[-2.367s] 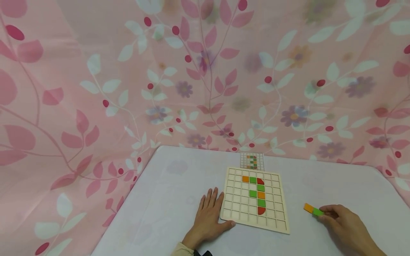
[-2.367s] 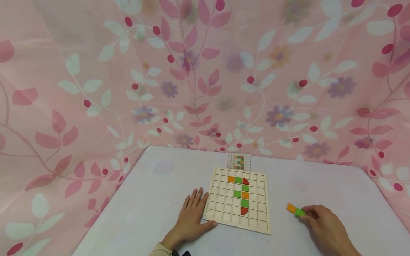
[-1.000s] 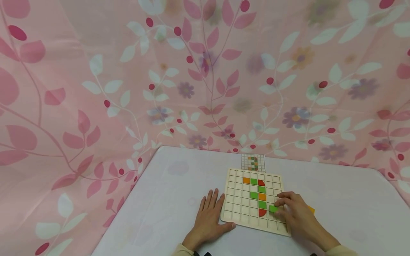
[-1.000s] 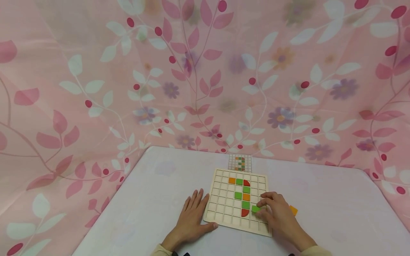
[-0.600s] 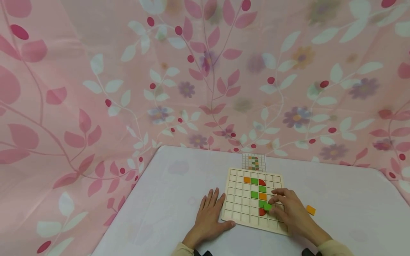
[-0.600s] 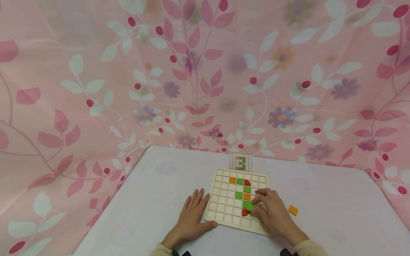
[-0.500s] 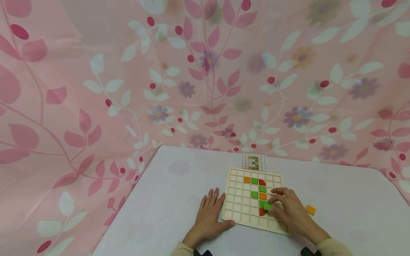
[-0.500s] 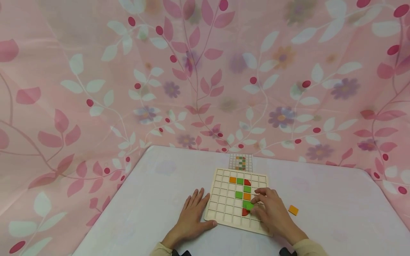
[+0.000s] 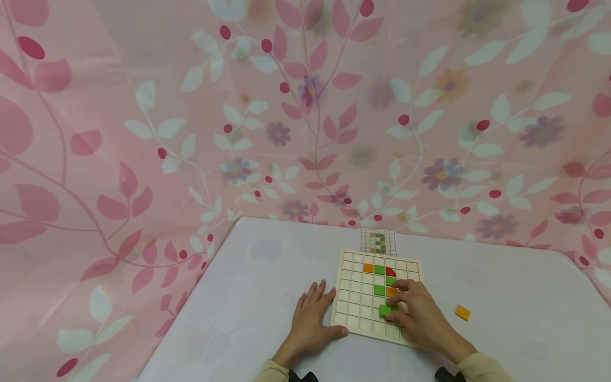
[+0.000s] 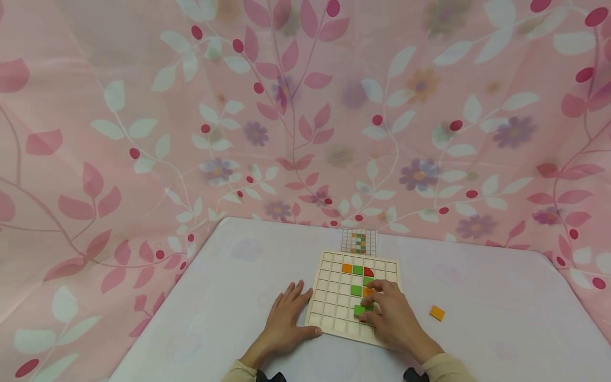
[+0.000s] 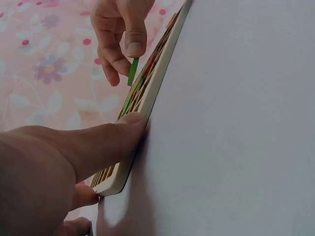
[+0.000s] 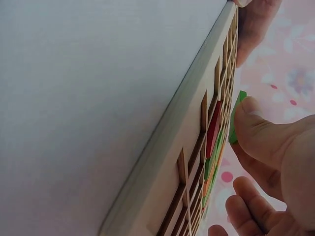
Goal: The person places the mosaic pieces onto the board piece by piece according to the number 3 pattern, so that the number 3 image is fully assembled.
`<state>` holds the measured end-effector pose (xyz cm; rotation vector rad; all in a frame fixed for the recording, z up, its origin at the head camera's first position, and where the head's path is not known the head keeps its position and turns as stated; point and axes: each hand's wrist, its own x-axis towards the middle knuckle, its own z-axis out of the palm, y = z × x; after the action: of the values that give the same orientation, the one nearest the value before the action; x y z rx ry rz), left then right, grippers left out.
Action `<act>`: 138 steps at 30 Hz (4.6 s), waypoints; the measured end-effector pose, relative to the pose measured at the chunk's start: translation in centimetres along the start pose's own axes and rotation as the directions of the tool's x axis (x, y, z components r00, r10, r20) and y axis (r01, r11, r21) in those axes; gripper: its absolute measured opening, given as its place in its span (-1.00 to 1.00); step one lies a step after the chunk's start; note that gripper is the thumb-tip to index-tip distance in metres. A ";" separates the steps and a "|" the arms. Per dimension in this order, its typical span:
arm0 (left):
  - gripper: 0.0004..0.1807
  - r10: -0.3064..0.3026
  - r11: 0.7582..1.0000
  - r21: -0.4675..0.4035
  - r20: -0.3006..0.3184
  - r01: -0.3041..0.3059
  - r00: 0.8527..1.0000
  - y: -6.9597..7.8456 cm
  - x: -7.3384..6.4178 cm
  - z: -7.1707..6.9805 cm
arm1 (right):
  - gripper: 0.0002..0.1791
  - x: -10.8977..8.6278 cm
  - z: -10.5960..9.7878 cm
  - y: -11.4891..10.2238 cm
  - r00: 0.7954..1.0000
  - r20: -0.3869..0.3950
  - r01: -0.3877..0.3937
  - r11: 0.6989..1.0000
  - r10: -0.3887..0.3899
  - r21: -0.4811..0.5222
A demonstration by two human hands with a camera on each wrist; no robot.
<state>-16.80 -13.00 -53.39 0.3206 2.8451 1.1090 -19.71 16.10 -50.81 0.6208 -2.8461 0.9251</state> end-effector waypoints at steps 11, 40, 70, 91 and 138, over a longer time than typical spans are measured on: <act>-0.01 -0.007 0.999 -0.050 -0.010 0.007 1.000 0.3 -0.1 -0.4 | -0.81 0.4 0.6 -0.5 0.999 0.043 -0.009 1.000 0.010 -0.027; -0.13 0.007 0.995 -0.101 -0.014 -0.009 1.000 0.1 0.0 -0.9 | -0.88 0.8 0.6 -1.6 0.996 0.049 -0.068 0.998 0.069 -0.017; -0.20 0.022 0.990 -0.139 -0.004 -0.022 1.000 0.2 0.0 -1.3 | -0.83 -0.2 -1.2 1.4 0.995 -0.089 0.046 0.997 -0.051 -0.058; -0.20 0.010 0.990 -0.138 -0.011 -0.012 1.000 0.0 0.2 -1.2 | -0.47 -3.7 -6.3 10.0 0.991 -0.060 -0.127 0.978 0.118 -0.165; -0.19 0.012 0.989 -0.147 -0.026 -0.016 1.000 0.1 -0.1 -1.1 | -0.73 -5.9 -7.3 12.1 0.967 0.016 -0.252 0.961 0.256 -0.115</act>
<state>-16.79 -13.65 -52.49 0.3185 2.7655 1.3263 -19.51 31.33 -52.71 0.2634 -3.0302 0.7832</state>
